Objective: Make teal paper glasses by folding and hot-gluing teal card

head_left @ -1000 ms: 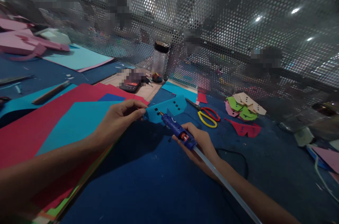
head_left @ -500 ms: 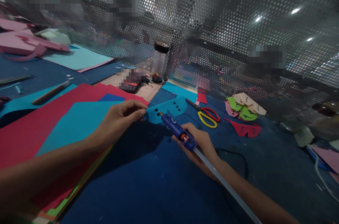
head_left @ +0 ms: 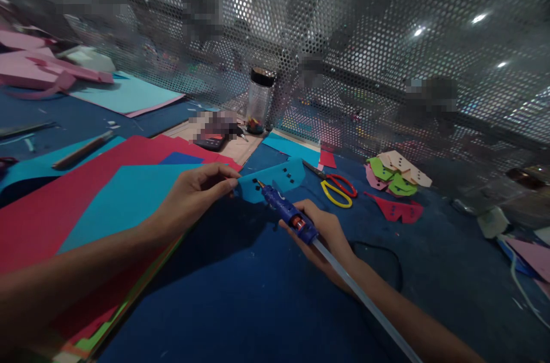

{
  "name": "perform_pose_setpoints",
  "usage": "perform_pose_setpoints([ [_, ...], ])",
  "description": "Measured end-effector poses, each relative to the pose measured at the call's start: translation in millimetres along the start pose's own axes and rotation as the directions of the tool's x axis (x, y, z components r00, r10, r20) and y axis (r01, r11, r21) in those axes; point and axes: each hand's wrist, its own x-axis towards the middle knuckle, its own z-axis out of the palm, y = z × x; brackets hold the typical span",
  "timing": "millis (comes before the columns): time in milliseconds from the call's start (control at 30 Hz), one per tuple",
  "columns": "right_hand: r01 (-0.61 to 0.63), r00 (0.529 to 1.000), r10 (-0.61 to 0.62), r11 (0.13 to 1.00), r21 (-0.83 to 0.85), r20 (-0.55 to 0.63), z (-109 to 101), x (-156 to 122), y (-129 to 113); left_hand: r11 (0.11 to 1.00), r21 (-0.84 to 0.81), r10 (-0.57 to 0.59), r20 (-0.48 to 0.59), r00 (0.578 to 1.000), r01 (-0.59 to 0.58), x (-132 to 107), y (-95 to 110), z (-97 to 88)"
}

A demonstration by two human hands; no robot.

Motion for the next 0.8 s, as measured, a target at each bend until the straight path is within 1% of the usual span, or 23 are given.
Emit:
perform_pose_setpoints([
  [267,0.011,0.999,-0.011,1.0,0.002,-0.031,4.1,0.4,0.7,1.0,0.016,0.024,0.011,1.0,-0.024,0.7,-1.3,-0.7],
  [500,0.006,1.0,-0.006,1.0,0.016,0.017,0.1,-0.4,-1.2,0.999,0.024,0.023,0.019,1.0,-0.023,-1.5,4.4,-1.1],
  [667,-0.006,0.999,0.005,1.0,0.015,0.037,-0.5,0.2,-3.1,0.999,0.034,0.026,0.007,1.0,-0.027,-1.2,3.5,-0.9],
  [800,-0.007,1.0,0.007,1.0,0.014,0.015,0.8,0.0,-2.2,0.999,0.026,0.03,0.013,0.999,-0.03,0.1,0.8,-0.2],
])
